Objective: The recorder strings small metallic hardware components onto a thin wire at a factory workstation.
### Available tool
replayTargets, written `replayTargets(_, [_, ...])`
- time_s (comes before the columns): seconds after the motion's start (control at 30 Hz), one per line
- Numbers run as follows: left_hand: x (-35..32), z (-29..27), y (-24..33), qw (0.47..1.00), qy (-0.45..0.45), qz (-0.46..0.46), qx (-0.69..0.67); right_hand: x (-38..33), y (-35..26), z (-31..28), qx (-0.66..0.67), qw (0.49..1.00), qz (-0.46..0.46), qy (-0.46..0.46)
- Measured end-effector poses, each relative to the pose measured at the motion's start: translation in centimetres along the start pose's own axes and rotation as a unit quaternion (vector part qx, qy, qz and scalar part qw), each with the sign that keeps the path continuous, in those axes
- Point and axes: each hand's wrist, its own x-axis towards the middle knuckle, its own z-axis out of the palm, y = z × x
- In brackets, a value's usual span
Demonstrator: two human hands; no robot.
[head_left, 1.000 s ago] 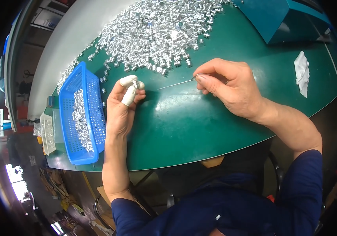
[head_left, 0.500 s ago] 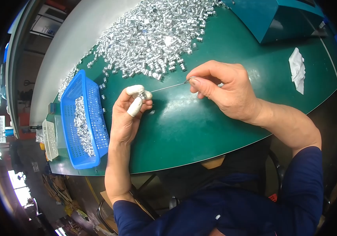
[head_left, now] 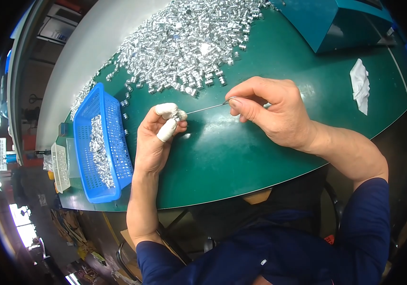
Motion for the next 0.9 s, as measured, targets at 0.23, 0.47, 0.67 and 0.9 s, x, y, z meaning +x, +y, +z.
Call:
replayTargets(0.23, [0.01, 0.24, -0.05, 1.0, -0.006, 0.004, 0.009, -0.08, -0.02, 0.16, 0.001, 1.0, 0.009, -0.014])
replayTargets(0.47, [-0.01, 0.33, 0.01, 1.0, 0.003, 0.002, 0.011, 0.0, -0.2, -0.18, -0.062, 0.993, -0.104, 0.015])
replayTargets(0.67, [0.02, 0.48, -0.03, 1.0, 0.007, 0.003, 0.01, -0.08, -0.4, 0.04, -0.105, 0.982, -0.16, 0.0])
replayTargets(0.9, [0.0, 0.53, -0.1, 1.0, 0.006, -0.002, 0.002, -0.09, -0.2, 0.04, -0.102, 0.983, -0.153, 0.004])
